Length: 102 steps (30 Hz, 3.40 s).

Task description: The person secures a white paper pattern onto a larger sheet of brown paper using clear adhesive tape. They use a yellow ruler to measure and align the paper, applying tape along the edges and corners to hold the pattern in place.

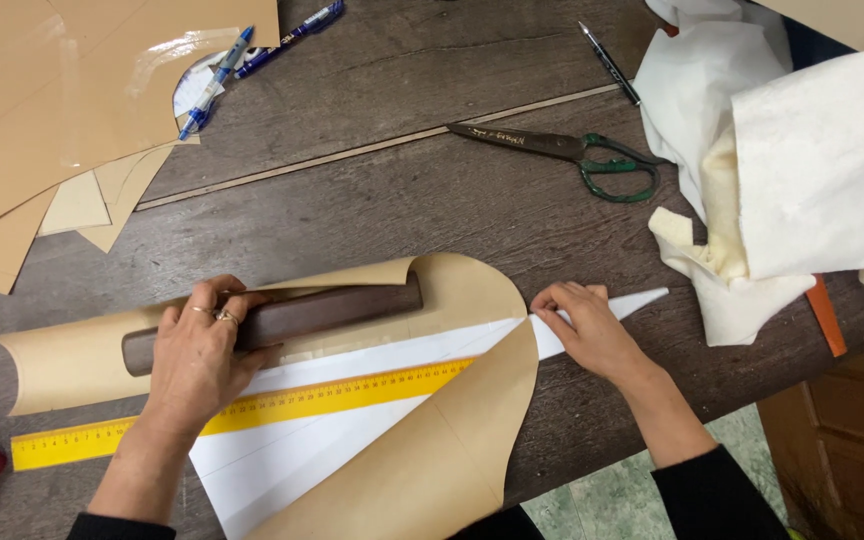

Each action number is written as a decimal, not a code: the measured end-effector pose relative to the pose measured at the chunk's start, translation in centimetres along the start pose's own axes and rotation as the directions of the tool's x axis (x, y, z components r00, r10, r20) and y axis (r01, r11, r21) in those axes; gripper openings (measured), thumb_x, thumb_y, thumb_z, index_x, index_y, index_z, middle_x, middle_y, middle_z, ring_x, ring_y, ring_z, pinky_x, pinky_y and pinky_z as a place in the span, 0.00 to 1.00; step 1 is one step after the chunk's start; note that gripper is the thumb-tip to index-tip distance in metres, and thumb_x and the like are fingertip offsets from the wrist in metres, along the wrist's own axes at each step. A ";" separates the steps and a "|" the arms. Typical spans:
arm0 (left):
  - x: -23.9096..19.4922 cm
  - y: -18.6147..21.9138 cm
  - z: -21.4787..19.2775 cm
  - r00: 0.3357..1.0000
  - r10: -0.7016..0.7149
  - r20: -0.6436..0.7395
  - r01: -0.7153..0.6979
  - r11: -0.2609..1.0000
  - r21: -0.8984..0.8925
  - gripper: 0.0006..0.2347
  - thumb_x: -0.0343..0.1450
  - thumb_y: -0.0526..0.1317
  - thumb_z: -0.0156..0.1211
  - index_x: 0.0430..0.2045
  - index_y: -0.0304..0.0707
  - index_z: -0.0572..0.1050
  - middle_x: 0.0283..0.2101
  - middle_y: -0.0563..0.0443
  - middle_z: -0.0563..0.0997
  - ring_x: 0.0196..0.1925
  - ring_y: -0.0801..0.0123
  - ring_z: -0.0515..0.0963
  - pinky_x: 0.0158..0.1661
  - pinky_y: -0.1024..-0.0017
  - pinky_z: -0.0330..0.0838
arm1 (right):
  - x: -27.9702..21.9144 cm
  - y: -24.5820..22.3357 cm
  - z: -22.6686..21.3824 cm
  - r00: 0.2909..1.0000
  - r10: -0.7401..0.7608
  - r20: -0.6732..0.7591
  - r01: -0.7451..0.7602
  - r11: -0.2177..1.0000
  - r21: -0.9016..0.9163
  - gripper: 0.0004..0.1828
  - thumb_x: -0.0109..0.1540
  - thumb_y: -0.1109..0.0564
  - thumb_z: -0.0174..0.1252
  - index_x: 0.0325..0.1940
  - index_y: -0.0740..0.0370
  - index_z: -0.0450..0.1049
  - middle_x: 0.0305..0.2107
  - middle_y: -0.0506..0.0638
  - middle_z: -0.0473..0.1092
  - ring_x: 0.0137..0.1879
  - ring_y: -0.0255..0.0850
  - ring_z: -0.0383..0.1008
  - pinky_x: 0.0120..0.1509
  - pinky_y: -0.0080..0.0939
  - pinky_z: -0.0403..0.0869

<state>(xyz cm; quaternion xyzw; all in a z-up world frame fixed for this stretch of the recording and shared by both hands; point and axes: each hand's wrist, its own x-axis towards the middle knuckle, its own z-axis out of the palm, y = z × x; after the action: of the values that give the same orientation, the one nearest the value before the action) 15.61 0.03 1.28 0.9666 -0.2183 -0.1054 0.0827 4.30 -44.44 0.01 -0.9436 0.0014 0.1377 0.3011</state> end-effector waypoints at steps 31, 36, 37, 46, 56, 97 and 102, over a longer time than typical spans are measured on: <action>8.2 -0.5 -1.6 0.996 -0.007 -0.087 0.009 1.000 0.021 0.32 0.49 0.44 0.75 0.49 0.58 0.71 0.64 0.59 0.55 0.58 0.61 0.72 0.58 0.56 0.60 | 12.3 5.2 -5.8 0.880 -0.157 -0.449 0.002 0.945 -0.328 0.14 0.62 0.54 0.61 0.52 0.50 0.71 0.46 0.48 0.63 0.53 0.50 0.64 0.53 0.52 0.63; 3.2 0.8 -3.5 0.937 -0.003 -0.350 -0.040 0.992 -0.116 0.34 0.57 0.37 0.71 0.60 0.48 0.65 0.61 0.39 0.62 0.61 0.50 0.67 0.58 0.48 0.56 | 15.9 9.3 -6.9 0.915 -0.231 -0.332 0.116 0.936 -0.332 0.18 0.59 0.56 0.65 0.53 0.52 0.73 0.46 0.49 0.64 0.55 0.51 0.63 0.58 0.52 0.62; 1.5 0.6 -3.2 0.934 -0.021 -0.357 -0.021 0.993 -0.113 0.34 0.57 0.37 0.71 0.60 0.48 0.65 0.61 0.39 0.62 0.61 0.50 0.67 0.58 0.48 0.56 | 16.4 9.1 -7.1 0.912 -0.250 -0.325 0.137 0.933 -0.334 0.18 0.59 0.56 0.65 0.53 0.52 0.73 0.46 0.49 0.64 0.55 0.51 0.63 0.58 0.52 0.62; -19.1 -2.4 4.2 0.901 -0.427 0.075 0.429 0.855 -0.291 0.12 0.59 0.53 0.65 0.31 0.56 0.78 0.38 0.63 0.81 0.40 0.67 0.80 0.43 0.67 0.72 | 12.4 -1.3 -7.0 0.862 -0.366 -0.350 0.298 0.925 -0.235 0.13 0.65 0.57 0.53 0.53 0.60 0.71 0.44 0.58 0.64 0.55 0.53 0.62 0.61 0.49 0.58; -17.4 -0.2 4.4 0.907 -0.365 -0.211 0.359 0.931 -0.067 0.15 0.60 0.51 0.63 0.38 0.57 0.76 0.43 0.60 0.76 0.39 0.59 0.76 0.41 0.62 0.71 | 5.4 -6.0 -2.2 0.902 -0.333 -0.274 0.358 0.933 0.045 0.11 0.64 0.57 0.51 0.47 0.61 0.75 0.44 0.50 0.70 0.53 0.43 0.70 0.60 0.48 0.62; -0.6 1.9 1.7 0.960 -0.279 0.037 0.257 0.813 -0.522 0.09 0.65 0.39 0.62 0.38 0.48 0.77 0.35 0.53 0.84 0.46 0.60 0.81 0.55 0.58 0.63 | 7.3 -1.8 0.3 0.909 0.281 -0.309 -0.141 0.902 0.407 0.05 0.55 0.68 0.60 0.36 0.67 0.76 0.27 0.57 0.72 0.27 0.38 0.72 0.28 0.35 0.72; -0.1 2.6 0.9 0.957 -0.288 0.047 0.266 0.799 -0.540 0.09 0.65 0.43 0.64 0.37 0.48 0.77 0.34 0.53 0.84 0.46 0.60 0.81 0.56 0.58 0.63 | 7.2 -1.4 0.3 0.908 0.266 -0.324 -0.115 0.901 0.418 0.05 0.54 0.69 0.61 0.33 0.66 0.78 0.25 0.53 0.70 0.26 0.34 0.72 0.27 0.31 0.72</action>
<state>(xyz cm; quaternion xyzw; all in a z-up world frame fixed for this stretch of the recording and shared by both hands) 14.23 -2.32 1.00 0.9271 -0.0345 -0.1554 0.3394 11.29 -42.51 -1.31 -0.8686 0.1800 -0.0177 0.4613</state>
